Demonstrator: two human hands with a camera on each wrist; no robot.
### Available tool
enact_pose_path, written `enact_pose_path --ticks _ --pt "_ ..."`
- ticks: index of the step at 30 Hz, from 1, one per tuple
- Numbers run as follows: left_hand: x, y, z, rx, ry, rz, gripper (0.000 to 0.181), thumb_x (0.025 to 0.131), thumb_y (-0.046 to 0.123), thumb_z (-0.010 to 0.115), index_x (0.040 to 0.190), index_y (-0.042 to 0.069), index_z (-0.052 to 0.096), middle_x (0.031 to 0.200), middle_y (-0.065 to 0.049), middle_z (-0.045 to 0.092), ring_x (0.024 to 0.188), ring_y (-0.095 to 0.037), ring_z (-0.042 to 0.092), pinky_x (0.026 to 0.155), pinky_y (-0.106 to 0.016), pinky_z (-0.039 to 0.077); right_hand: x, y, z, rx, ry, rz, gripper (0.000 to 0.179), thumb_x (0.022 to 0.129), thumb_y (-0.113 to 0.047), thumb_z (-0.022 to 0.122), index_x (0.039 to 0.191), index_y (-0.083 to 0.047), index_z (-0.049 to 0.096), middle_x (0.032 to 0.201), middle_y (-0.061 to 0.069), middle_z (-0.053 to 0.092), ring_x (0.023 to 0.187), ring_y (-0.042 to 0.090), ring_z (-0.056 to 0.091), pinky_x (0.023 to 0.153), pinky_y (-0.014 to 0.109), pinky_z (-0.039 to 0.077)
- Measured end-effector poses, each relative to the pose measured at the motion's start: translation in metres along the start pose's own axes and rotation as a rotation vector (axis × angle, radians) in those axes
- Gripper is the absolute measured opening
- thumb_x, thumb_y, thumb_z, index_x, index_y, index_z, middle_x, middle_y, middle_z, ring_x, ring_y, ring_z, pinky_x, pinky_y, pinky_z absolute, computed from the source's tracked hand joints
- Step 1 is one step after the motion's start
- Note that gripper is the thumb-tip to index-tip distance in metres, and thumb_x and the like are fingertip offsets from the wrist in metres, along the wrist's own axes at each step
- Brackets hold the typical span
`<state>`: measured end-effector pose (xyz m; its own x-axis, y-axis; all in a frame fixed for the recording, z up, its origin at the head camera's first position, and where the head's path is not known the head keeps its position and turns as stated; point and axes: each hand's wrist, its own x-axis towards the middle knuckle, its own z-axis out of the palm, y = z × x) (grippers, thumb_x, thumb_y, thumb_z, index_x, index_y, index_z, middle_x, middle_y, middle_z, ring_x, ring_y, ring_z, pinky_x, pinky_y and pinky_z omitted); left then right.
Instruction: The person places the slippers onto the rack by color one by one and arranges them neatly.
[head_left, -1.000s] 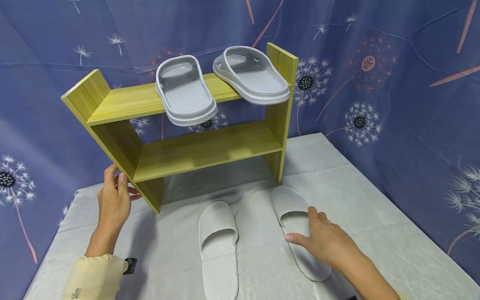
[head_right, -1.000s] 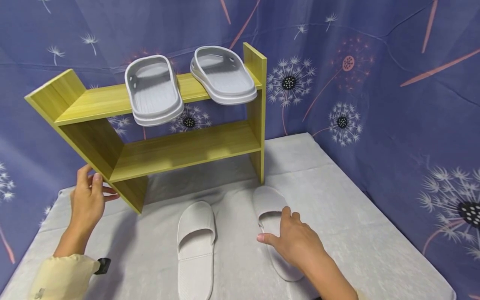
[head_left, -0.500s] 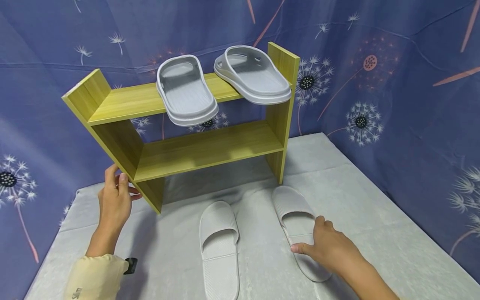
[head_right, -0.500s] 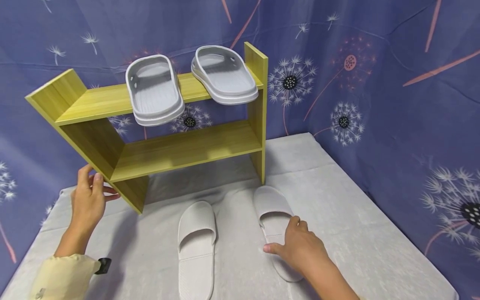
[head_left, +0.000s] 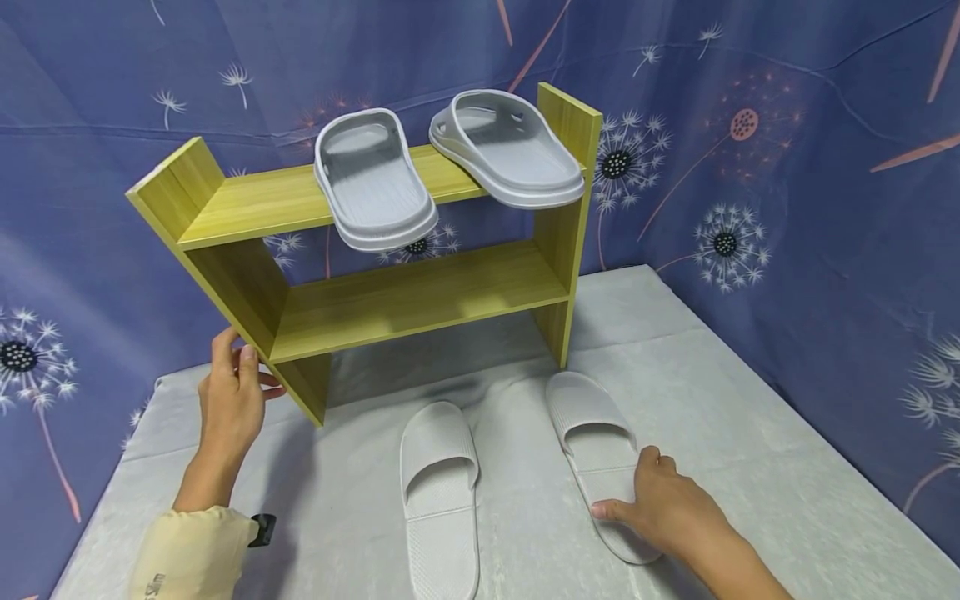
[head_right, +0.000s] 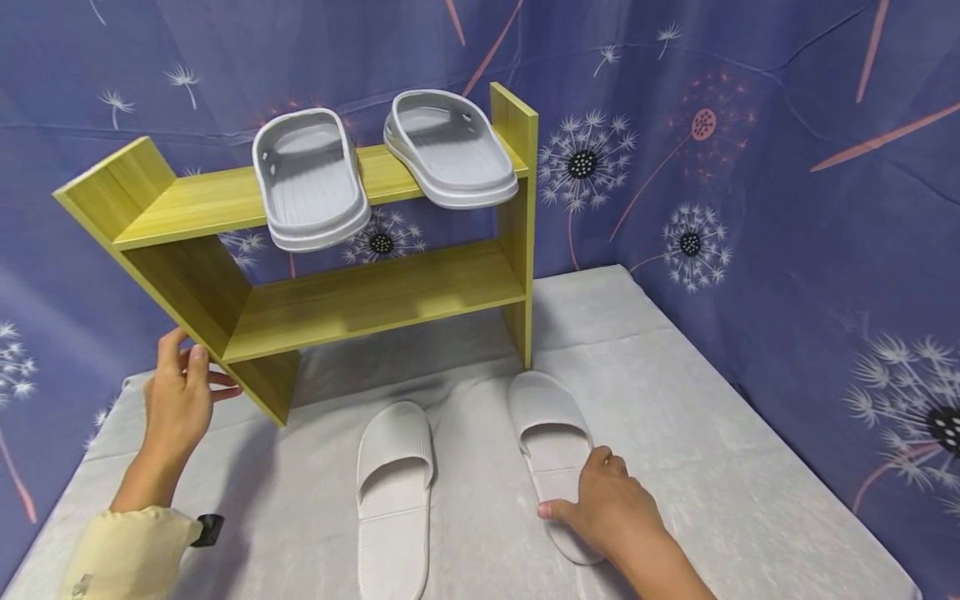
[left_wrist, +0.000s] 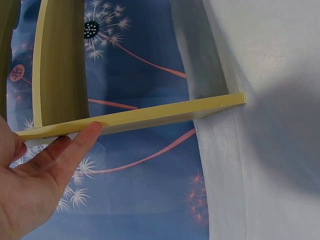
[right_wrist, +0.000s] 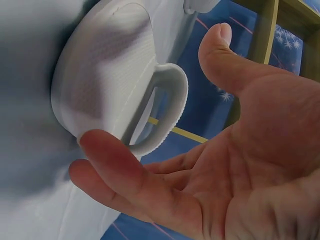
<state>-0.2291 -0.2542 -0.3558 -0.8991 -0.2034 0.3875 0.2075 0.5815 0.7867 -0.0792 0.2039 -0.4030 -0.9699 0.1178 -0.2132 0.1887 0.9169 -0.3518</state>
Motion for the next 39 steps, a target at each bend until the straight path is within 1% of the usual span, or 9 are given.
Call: enact_pose_path --ticks 5,12,15,23,28,33,39 --pt "0.001 0.000 0.000 0.000 0.003 0.004 0.037 0.106 0.024 0.032 0.143 0.024 0.034 0.103 -0.017 0.061 0.067 -0.015 0.066 0.056 -0.021 0.059 0.001 0.001 0.003 -0.006 0.000 0.005 0.110 0.064 -0.065 0.076 0.115 0.023 0.034 0.104 0.038 0.052 0.082 0.052 0.060 0.066 0.058 0.052" --pt "0.001 0.000 0.000 0.007 0.002 0.010 0.037 0.106 0.026 0.032 0.143 0.026 0.034 0.103 -0.016 0.061 0.067 -0.014 0.066 0.057 -0.022 0.060 0.000 0.001 0.007 -0.011 -0.018 -0.005 0.116 0.065 -0.065 0.076 0.118 0.028 0.030 0.105 0.041 0.050 0.080 0.053 0.060 0.066 0.059 0.053" --pt "0.001 0.000 0.000 0.007 -0.001 0.010 0.037 0.106 0.026 0.031 0.143 0.026 0.033 0.104 -0.015 0.061 0.067 -0.014 0.066 0.057 -0.023 0.060 0.000 0.001 0.009 -0.012 -0.008 -0.009 0.115 0.064 -0.064 0.076 0.117 0.027 0.030 0.104 0.040 0.050 0.079 0.052 0.060 0.066 0.058 0.053" --pt "0.000 -0.001 0.000 0.013 -0.001 0.017 0.037 0.106 0.028 0.031 0.143 0.027 0.034 0.103 -0.015 0.061 0.069 -0.021 0.068 0.056 -0.019 0.059 -0.001 0.002 0.019 -0.031 0.030 -0.019 0.119 0.063 -0.062 0.078 0.118 0.030 0.028 0.102 0.042 0.049 0.081 0.053 0.059 0.065 0.059 0.053" --pt "0.000 -0.001 0.000 0.020 -0.004 0.016 0.037 0.105 0.029 0.030 0.143 0.027 0.033 0.103 -0.015 0.061 0.070 -0.022 0.068 0.057 -0.021 0.060 -0.001 -0.001 0.027 -0.058 0.056 -0.001 0.114 0.061 -0.062 0.080 0.112 0.028 0.032 0.094 0.037 0.050 0.078 0.049 0.058 0.063 0.058 0.052" --pt "0.000 0.000 0.000 0.026 -0.006 0.009 0.038 0.105 0.029 0.031 0.143 0.026 0.033 0.104 -0.015 0.061 0.069 -0.019 0.067 0.056 -0.018 0.059 -0.001 -0.004 0.031 -0.070 0.072 0.032 0.108 0.057 -0.062 0.082 0.105 0.023 0.035 0.090 0.032 0.050 0.077 0.045 0.055 0.062 0.058 0.050" --pt "0.000 0.000 0.000 0.005 -0.010 0.007 0.038 0.105 0.026 0.032 0.143 0.025 0.033 0.103 -0.016 0.061 0.068 -0.018 0.067 0.056 -0.020 0.059 -0.002 -0.007 0.033 -0.069 0.088 0.044 0.104 0.056 -0.061 0.083 0.101 0.021 0.035 0.086 0.030 0.048 0.075 0.042 0.053 0.060 0.057 0.050"
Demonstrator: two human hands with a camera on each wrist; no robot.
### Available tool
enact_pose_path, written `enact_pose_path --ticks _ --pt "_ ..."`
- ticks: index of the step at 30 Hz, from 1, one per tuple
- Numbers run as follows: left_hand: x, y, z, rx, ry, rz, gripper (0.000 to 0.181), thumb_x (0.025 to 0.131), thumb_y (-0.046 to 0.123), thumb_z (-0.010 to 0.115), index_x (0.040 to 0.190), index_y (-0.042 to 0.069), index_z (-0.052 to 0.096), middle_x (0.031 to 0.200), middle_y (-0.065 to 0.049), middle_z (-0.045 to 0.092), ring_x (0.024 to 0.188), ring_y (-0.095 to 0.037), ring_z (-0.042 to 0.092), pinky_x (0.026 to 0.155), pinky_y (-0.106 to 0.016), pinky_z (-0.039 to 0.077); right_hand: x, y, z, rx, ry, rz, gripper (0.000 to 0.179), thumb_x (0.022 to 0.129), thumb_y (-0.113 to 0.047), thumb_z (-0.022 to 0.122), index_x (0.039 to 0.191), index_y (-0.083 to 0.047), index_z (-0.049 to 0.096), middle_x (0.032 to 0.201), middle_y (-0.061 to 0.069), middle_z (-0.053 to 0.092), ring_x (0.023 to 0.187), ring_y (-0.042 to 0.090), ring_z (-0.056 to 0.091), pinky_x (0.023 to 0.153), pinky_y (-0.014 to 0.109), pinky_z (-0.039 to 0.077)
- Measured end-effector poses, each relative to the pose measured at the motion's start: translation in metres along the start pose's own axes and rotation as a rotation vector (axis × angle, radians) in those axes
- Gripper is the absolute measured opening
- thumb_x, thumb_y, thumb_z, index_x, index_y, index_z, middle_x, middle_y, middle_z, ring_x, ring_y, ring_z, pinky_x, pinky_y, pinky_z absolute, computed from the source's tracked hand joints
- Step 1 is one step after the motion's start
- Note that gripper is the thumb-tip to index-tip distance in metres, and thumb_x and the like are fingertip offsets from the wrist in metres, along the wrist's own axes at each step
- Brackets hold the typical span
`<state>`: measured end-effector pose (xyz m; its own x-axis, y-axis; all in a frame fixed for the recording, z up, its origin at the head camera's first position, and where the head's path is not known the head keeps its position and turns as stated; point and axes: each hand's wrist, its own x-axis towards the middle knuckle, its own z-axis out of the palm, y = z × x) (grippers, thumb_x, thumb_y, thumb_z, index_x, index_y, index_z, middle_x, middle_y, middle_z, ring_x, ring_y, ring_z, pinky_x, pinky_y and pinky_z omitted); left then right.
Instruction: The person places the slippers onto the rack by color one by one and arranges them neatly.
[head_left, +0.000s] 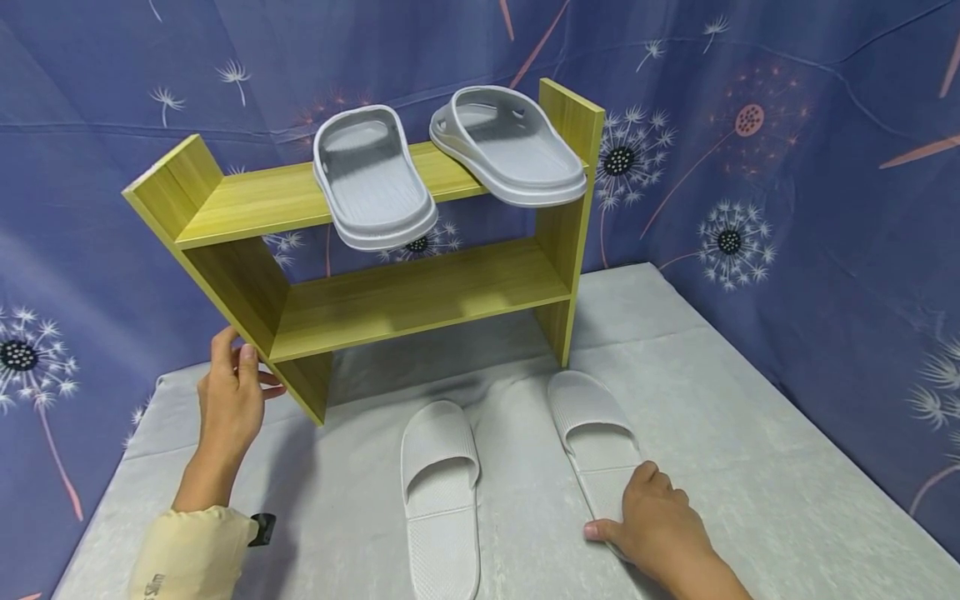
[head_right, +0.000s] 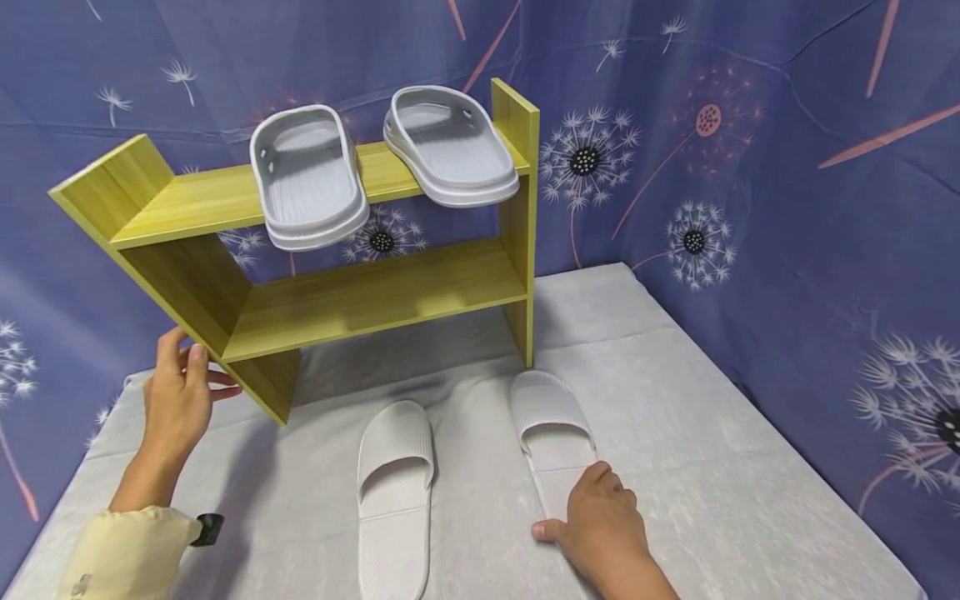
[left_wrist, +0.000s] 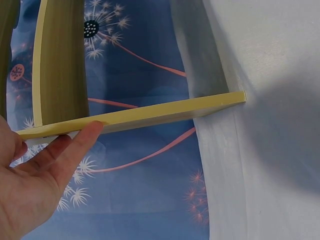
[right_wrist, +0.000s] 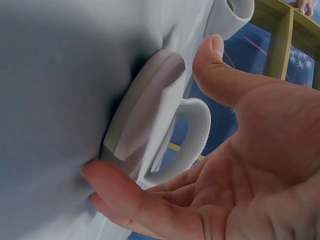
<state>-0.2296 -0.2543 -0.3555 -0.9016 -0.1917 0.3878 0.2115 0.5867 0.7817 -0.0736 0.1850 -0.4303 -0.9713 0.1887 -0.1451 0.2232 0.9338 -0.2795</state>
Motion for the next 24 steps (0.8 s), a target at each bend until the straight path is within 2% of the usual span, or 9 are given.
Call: enact_pose_path --ticks 5,9,16,24 --pt "0.0005 -0.0012 -0.0008 -0.002 -0.009 0.006 0.038 0.106 0.024 0.032 0.144 0.024 0.032 0.105 -0.016 0.061 0.067 -0.015 0.066 0.057 -0.021 0.060 0.0007 -0.0015 0.0029 0.002 -0.001 0.013 0.101 0.055 -0.060 0.084 0.097 0.019 0.035 0.085 0.028 0.045 0.076 0.041 0.050 0.056 0.054 0.050" --pt "0.0002 -0.0010 -0.0003 0.000 -0.003 0.010 0.038 0.106 0.025 0.032 0.144 0.025 0.033 0.103 -0.015 0.061 0.067 -0.016 0.067 0.057 -0.022 0.060 0.0022 -0.0010 0.0049 -0.004 -0.016 0.022 0.104 0.055 -0.060 0.084 0.099 0.020 0.034 0.086 0.029 0.044 0.078 0.042 0.049 0.055 0.053 0.050" --pt "0.0000 -0.0008 -0.0003 -0.002 0.005 0.000 0.038 0.105 0.026 0.032 0.143 0.026 0.033 0.102 -0.016 0.061 0.068 -0.018 0.067 0.058 -0.024 0.060 0.0007 -0.0025 0.0059 -0.020 0.005 0.027 0.102 0.058 -0.055 0.086 0.100 0.022 0.034 0.083 0.027 0.042 0.078 0.040 0.047 0.052 0.050 0.050" --pt "0.0023 -0.0028 0.0008 -0.021 0.000 -0.006 0.038 0.106 0.023 0.032 0.144 0.024 0.033 0.103 -0.014 0.061 0.068 -0.016 0.067 0.057 -0.024 0.060 0.0007 -0.0041 0.0036 -0.017 0.009 0.025 0.102 0.062 -0.049 0.085 0.105 0.028 0.034 0.085 0.030 0.042 0.081 0.043 0.048 0.056 0.053 0.051"
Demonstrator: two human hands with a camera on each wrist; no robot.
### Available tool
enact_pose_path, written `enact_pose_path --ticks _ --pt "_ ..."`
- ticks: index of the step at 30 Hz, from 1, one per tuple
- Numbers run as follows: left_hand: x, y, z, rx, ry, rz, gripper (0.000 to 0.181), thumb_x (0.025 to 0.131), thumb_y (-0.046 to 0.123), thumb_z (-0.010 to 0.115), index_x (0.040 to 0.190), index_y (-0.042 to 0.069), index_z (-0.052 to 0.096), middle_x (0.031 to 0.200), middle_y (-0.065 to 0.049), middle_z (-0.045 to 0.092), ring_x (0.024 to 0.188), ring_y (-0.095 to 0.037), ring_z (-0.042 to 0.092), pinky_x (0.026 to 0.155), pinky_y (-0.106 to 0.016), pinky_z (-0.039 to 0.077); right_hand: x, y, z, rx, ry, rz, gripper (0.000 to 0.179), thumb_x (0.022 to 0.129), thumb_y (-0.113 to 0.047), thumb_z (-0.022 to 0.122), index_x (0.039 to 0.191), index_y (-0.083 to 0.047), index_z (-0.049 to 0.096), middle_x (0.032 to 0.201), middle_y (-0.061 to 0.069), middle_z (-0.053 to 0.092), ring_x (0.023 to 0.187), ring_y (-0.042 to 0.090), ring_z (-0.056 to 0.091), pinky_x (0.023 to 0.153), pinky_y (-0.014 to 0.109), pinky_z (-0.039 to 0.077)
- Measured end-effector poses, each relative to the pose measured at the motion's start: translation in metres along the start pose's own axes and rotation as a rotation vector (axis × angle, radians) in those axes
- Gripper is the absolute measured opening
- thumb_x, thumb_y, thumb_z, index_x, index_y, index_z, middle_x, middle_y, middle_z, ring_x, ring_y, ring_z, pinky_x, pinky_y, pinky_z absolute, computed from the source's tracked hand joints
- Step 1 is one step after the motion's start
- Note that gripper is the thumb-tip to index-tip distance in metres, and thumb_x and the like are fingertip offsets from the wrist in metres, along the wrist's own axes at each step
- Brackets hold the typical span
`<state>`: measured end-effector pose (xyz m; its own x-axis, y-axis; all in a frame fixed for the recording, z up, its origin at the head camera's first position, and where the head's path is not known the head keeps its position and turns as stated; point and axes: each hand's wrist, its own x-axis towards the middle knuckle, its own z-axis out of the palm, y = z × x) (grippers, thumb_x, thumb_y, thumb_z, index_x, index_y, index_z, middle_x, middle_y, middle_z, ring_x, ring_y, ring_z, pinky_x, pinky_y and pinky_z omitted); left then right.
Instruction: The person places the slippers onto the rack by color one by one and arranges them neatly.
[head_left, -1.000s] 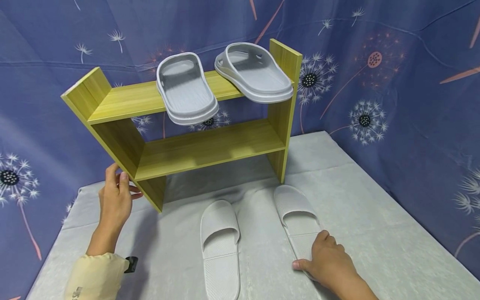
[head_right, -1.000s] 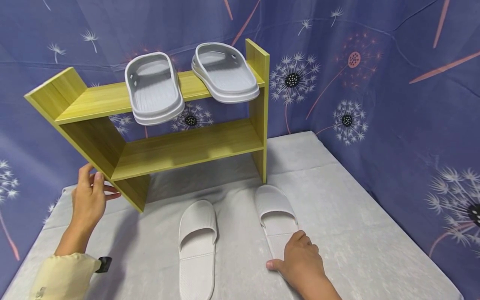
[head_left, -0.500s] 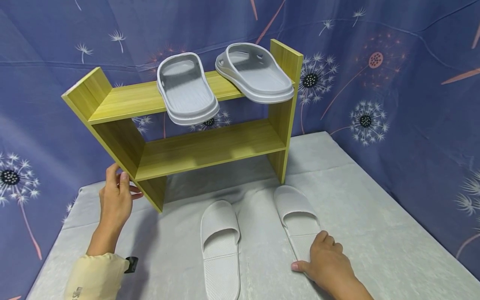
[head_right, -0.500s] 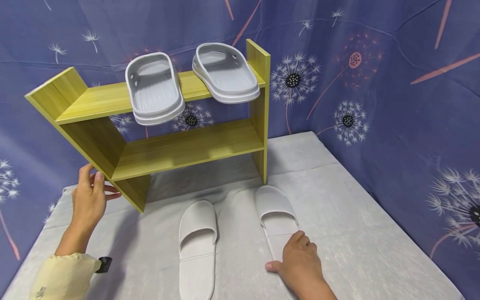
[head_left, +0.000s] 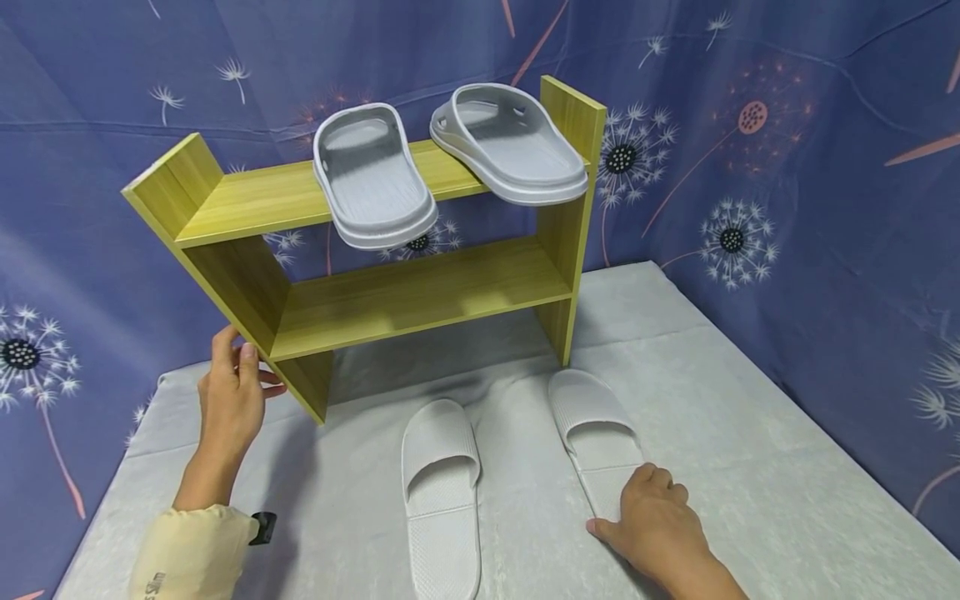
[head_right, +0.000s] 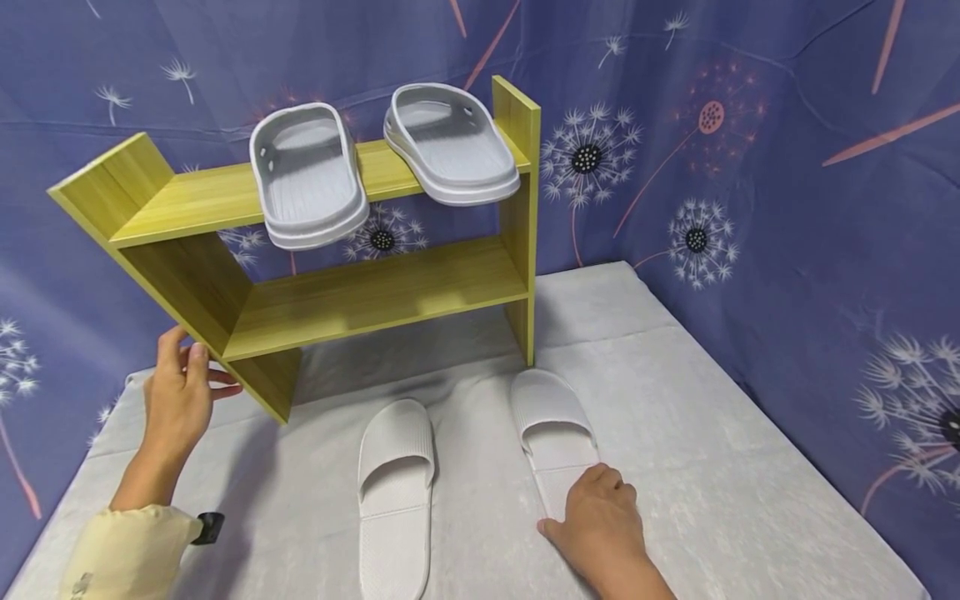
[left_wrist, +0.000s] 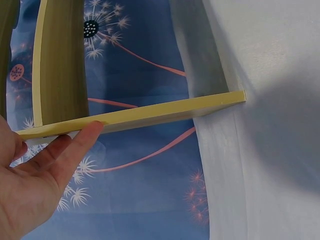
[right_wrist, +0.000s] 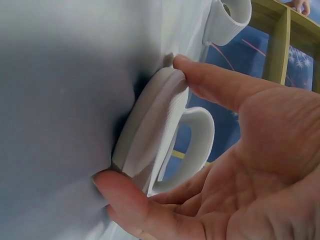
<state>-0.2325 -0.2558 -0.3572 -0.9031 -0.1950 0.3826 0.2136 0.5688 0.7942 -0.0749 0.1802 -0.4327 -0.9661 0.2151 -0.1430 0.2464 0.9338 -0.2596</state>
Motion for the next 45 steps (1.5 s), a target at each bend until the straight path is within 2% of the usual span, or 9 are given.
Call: enact_pose_path --ticks 6,14,26,32,35,45 --pt "-0.001 0.001 0.000 0.014 0.001 0.008 0.038 0.106 0.024 0.032 0.143 0.025 0.033 0.103 -0.015 0.061 0.067 -0.017 0.067 0.057 -0.024 0.060 0.001 0.005 -0.003 0.010 -0.019 -0.010 0.103 0.062 -0.047 0.085 0.108 0.030 0.034 0.087 0.032 0.041 0.082 0.045 0.047 0.059 0.054 0.051" --pt "-0.001 0.002 -0.001 0.020 -0.002 0.023 0.038 0.106 0.025 0.031 0.143 0.024 0.033 0.103 -0.015 0.061 0.067 -0.016 0.067 0.056 -0.022 0.060 0.005 0.009 -0.009 0.030 -0.075 0.013 0.102 0.061 -0.048 0.086 0.112 0.025 0.036 0.094 0.030 0.042 0.083 0.043 0.047 0.059 0.052 0.050" --pt "-0.001 0.001 -0.001 0.016 -0.009 0.013 0.038 0.106 0.023 0.031 0.144 0.023 0.032 0.104 -0.016 0.060 0.067 -0.014 0.067 0.057 -0.022 0.060 0.003 0.009 -0.016 0.061 -0.064 0.001 0.101 0.060 -0.049 0.085 0.114 0.022 0.037 0.099 0.033 0.045 0.085 0.045 0.049 0.060 0.054 0.050" --pt "-0.002 0.002 0.000 0.005 0.002 0.012 0.038 0.105 0.024 0.032 0.143 0.023 0.033 0.102 -0.016 0.060 0.066 -0.015 0.067 0.056 -0.021 0.060 -0.002 0.007 -0.022 0.102 -0.037 -0.019 0.099 0.060 -0.053 0.085 0.114 0.017 0.040 0.101 0.030 0.047 0.086 0.042 0.050 0.060 0.053 0.049" --pt "-0.002 0.002 0.000 0.006 0.007 0.009 0.037 0.105 0.024 0.032 0.143 0.024 0.034 0.102 -0.016 0.061 0.066 -0.015 0.067 0.056 -0.021 0.059 -0.006 0.006 -0.025 0.114 -0.006 -0.038 0.095 0.060 -0.053 0.085 0.111 0.015 0.041 0.098 0.026 0.047 0.083 0.040 0.050 0.058 0.051 0.048" --pt "-0.002 0.003 0.000 0.009 0.006 0.006 0.038 0.105 0.024 0.033 0.143 0.024 0.034 0.102 -0.014 0.060 0.066 -0.015 0.067 0.056 -0.021 0.060 -0.016 0.001 -0.038 0.121 0.096 -0.100 0.097 0.060 -0.050 0.085 0.117 0.014 0.039 0.100 0.024 0.048 0.084 0.039 0.049 0.059 0.052 0.047"
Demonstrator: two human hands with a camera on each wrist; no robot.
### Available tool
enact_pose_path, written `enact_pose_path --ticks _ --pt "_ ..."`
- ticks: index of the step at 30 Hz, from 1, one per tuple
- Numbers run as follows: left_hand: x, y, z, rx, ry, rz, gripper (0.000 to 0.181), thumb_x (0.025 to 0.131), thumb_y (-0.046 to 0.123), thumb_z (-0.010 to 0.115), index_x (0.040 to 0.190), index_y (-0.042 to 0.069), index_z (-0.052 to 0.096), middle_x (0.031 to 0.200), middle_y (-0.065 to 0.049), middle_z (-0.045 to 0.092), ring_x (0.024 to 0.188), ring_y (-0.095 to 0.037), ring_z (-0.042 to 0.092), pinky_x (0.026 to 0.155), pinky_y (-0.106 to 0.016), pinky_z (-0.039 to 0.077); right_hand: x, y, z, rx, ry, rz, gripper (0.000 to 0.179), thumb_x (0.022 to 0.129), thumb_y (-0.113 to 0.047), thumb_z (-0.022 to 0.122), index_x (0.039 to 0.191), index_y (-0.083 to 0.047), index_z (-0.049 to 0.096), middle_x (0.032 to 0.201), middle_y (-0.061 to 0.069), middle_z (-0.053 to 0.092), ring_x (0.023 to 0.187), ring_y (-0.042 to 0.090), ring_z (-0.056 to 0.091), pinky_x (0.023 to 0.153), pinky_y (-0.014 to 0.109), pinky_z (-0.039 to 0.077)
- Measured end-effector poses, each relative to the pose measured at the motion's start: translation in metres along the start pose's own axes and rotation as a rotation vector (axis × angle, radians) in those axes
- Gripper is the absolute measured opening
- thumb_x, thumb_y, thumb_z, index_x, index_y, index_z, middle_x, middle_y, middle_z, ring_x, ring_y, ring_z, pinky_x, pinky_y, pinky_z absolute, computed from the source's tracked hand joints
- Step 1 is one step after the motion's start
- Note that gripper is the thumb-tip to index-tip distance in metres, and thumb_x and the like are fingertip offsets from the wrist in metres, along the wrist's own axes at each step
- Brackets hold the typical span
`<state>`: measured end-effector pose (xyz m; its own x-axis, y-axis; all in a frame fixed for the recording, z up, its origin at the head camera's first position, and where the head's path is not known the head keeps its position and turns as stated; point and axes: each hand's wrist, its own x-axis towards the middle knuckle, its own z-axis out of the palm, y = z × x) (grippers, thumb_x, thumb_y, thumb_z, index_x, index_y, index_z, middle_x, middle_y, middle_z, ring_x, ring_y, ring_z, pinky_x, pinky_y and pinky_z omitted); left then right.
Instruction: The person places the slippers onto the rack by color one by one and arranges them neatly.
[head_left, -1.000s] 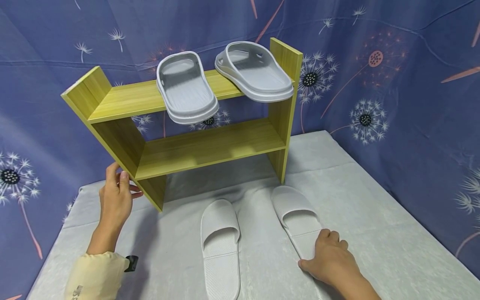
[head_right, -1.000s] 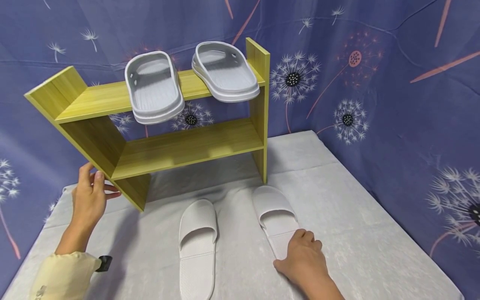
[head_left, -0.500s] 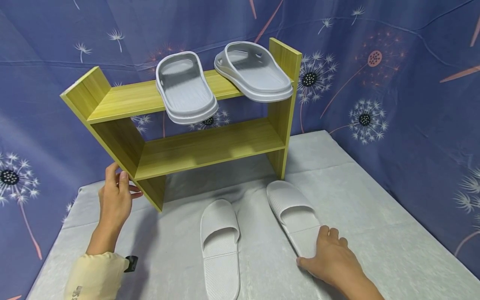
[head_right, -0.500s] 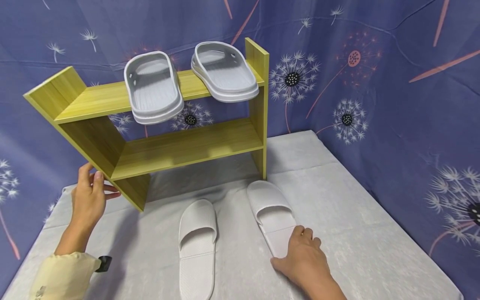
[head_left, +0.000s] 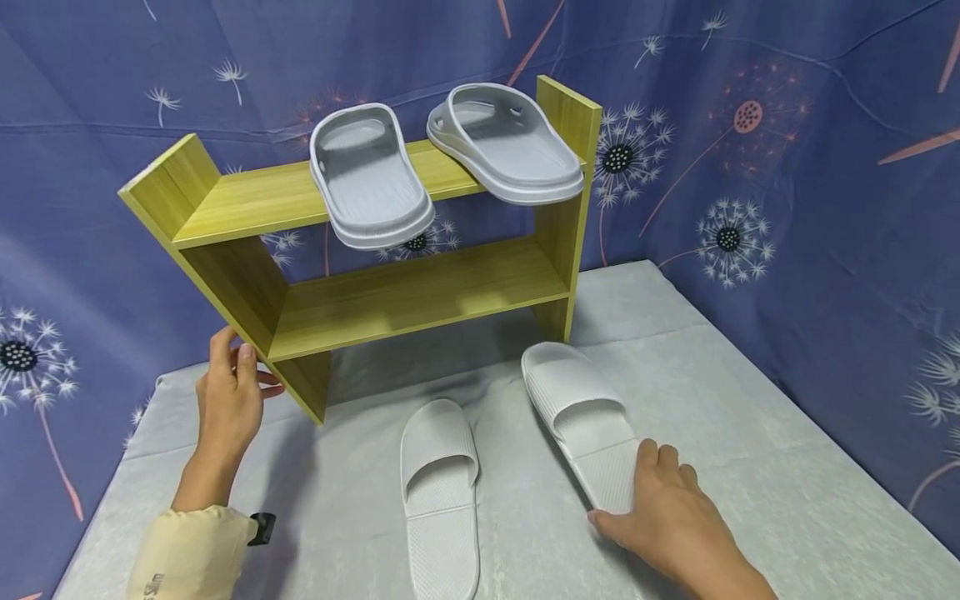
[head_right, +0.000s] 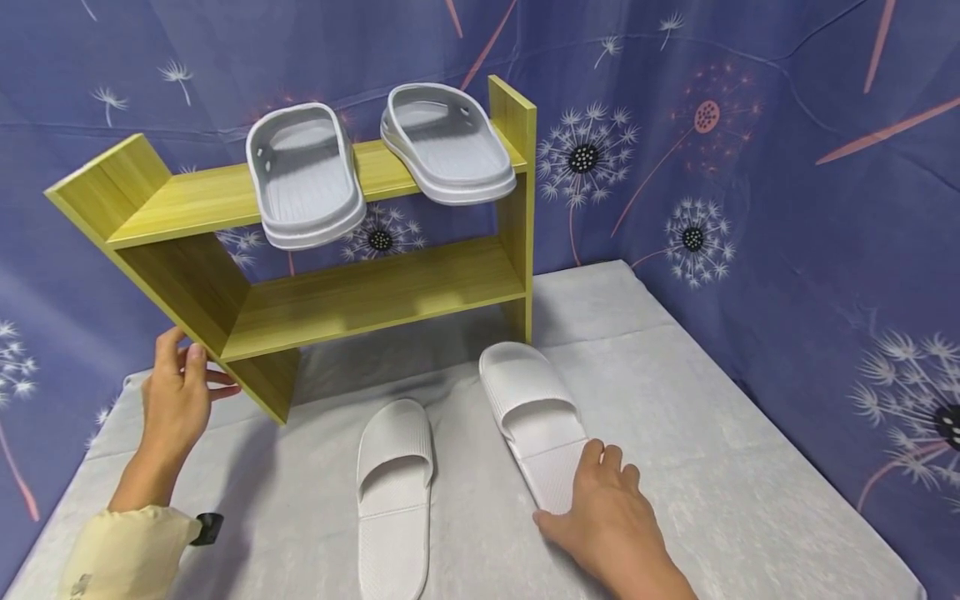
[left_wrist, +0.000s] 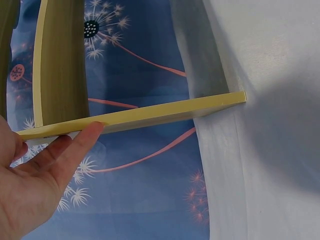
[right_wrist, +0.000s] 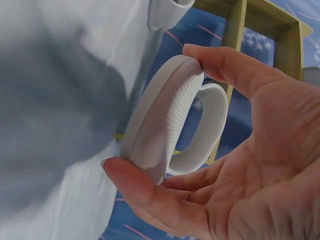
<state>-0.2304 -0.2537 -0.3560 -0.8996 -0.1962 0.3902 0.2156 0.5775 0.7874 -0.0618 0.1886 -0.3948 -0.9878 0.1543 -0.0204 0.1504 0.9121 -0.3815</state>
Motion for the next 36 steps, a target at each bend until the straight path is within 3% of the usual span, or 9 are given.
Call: enact_pose_path --ticks 6,10,28,36 --pt "0.001 -0.003 0.000 -0.008 -0.002 -0.004 0.038 0.106 0.023 0.032 0.143 0.023 0.033 0.103 -0.015 0.061 0.067 -0.014 0.067 0.057 -0.022 0.060 -0.003 -0.004 -0.008 -0.002 0.002 -0.015 0.108 0.062 -0.050 0.084 0.128 0.019 0.034 0.115 0.034 0.045 0.099 0.048 0.049 0.069 0.061 0.048" --pt "0.001 -0.003 0.000 -0.009 0.001 -0.008 0.038 0.106 0.023 0.032 0.143 0.023 0.034 0.102 -0.014 0.061 0.067 -0.014 0.067 0.057 -0.023 0.060 -0.004 -0.007 -0.015 -0.001 0.028 -0.038 0.108 0.062 -0.051 0.083 0.128 0.019 0.035 0.115 0.034 0.046 0.100 0.049 0.050 0.070 0.062 0.048" --pt "0.001 -0.004 -0.001 -0.003 -0.007 0.005 0.039 0.106 0.024 0.031 0.144 0.024 0.032 0.101 -0.013 0.059 0.067 -0.014 0.067 0.057 -0.023 0.060 -0.004 -0.024 -0.046 0.034 0.148 -0.130 0.086 0.060 -0.048 0.086 0.112 0.007 0.044 0.088 0.013 0.047 0.076 0.027 0.048 0.055 0.040 0.045" --pt "0.002 -0.003 -0.001 -0.006 -0.015 0.007 0.039 0.106 0.024 0.030 0.144 0.024 0.032 0.103 -0.014 0.060 0.067 -0.014 0.067 0.057 -0.022 0.060 0.001 -0.032 -0.058 0.045 0.167 -0.163 0.086 0.061 -0.047 0.086 0.114 0.006 0.045 0.089 0.012 0.048 0.075 0.025 0.049 0.057 0.038 0.045"
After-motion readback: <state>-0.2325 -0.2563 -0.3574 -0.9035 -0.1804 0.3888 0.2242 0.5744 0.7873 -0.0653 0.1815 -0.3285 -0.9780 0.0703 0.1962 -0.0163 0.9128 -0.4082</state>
